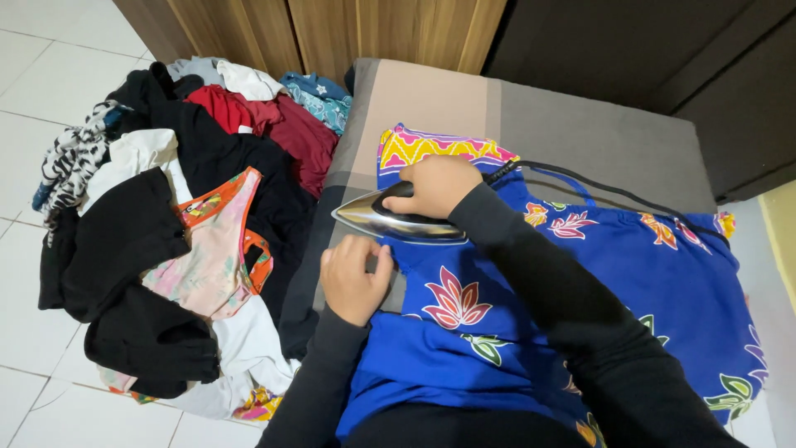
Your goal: The person irons a blue floral-patterned shirt on a gray ironing board. They use a black electric iron to smooth the fabric, frequently adjusting the shirt's position and flipping it over to iron different sections. A pile of other clothes is visible on the floor to the left.
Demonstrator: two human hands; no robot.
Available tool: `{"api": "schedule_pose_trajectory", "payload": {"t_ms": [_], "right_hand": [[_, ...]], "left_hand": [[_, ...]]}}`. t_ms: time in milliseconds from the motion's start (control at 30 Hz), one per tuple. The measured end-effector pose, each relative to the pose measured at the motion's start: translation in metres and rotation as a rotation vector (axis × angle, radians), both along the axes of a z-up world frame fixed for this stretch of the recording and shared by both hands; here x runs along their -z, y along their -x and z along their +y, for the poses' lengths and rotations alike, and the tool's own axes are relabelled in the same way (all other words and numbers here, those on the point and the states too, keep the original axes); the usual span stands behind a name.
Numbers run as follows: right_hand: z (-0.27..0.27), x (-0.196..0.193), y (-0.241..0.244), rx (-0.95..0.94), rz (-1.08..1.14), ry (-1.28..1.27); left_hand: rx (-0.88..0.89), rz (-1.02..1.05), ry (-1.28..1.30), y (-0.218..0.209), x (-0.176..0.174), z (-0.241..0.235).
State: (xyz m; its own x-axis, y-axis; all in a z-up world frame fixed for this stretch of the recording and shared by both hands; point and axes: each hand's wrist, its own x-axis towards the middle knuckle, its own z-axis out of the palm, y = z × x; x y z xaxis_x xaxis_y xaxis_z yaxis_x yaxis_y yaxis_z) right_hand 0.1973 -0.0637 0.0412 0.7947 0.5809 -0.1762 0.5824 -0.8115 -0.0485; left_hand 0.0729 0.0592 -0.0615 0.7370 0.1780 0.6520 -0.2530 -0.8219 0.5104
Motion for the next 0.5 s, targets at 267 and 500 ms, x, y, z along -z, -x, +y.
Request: {"api": "schedule_pose_trajectory", "payload": {"t_ms": [267,500], "right_hand": [[0.016,0.002,0.01,-0.025,-0.004,-0.027],[0.011,-0.012,-0.001,0.045,-0.009,-0.026]], "left_hand": [[0.224,-0.209,-0.213,0.001,0.003,-0.008],[0.102,-0.013,-0.331,-0.001,0.011,-0.009]]}}
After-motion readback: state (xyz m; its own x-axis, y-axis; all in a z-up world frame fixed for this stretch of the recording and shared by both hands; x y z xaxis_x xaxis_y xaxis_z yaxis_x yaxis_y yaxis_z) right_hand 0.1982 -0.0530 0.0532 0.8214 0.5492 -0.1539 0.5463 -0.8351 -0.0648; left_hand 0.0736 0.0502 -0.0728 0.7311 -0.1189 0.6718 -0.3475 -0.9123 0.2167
